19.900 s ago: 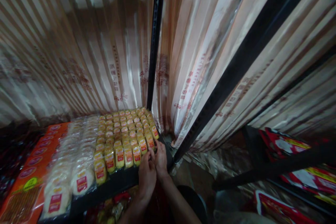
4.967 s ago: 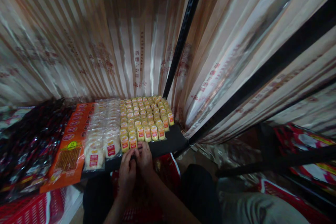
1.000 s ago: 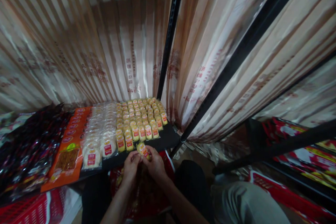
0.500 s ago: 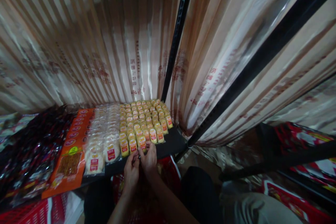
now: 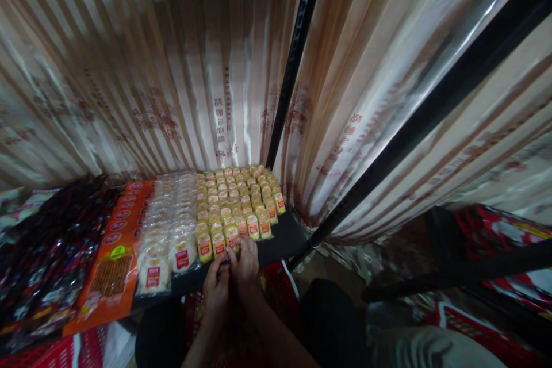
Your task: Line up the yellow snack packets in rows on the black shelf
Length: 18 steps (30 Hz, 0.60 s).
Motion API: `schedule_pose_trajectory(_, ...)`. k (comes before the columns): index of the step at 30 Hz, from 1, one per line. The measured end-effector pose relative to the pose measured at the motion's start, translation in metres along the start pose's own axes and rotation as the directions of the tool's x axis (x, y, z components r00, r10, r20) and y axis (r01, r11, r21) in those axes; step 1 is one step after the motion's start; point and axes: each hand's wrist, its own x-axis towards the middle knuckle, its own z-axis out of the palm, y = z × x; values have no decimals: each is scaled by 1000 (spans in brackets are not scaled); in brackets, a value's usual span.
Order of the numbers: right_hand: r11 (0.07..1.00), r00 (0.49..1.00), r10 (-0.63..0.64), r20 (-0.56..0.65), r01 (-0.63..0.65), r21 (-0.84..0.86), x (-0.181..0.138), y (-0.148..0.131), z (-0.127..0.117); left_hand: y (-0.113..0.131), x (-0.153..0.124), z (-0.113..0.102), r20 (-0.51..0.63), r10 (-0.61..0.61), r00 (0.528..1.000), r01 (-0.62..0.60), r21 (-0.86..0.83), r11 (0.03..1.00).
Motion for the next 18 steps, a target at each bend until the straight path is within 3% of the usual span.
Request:
schedule_pose_trajectory(3,997,1000,-15,-16,17,77,-4,3,1,-2,1,1,14,17,1000,-17,13,1000)
schedule_pose_trajectory(8,978,997,60,54,-70,196,-2,4,3,-6,5,-1,35,12,999,-12,6,1000)
schedule_pose_trajectory(18,996,997,23,72,-29,79,-2,5,3,-2,15,-5,89,-89,992,86,37,996)
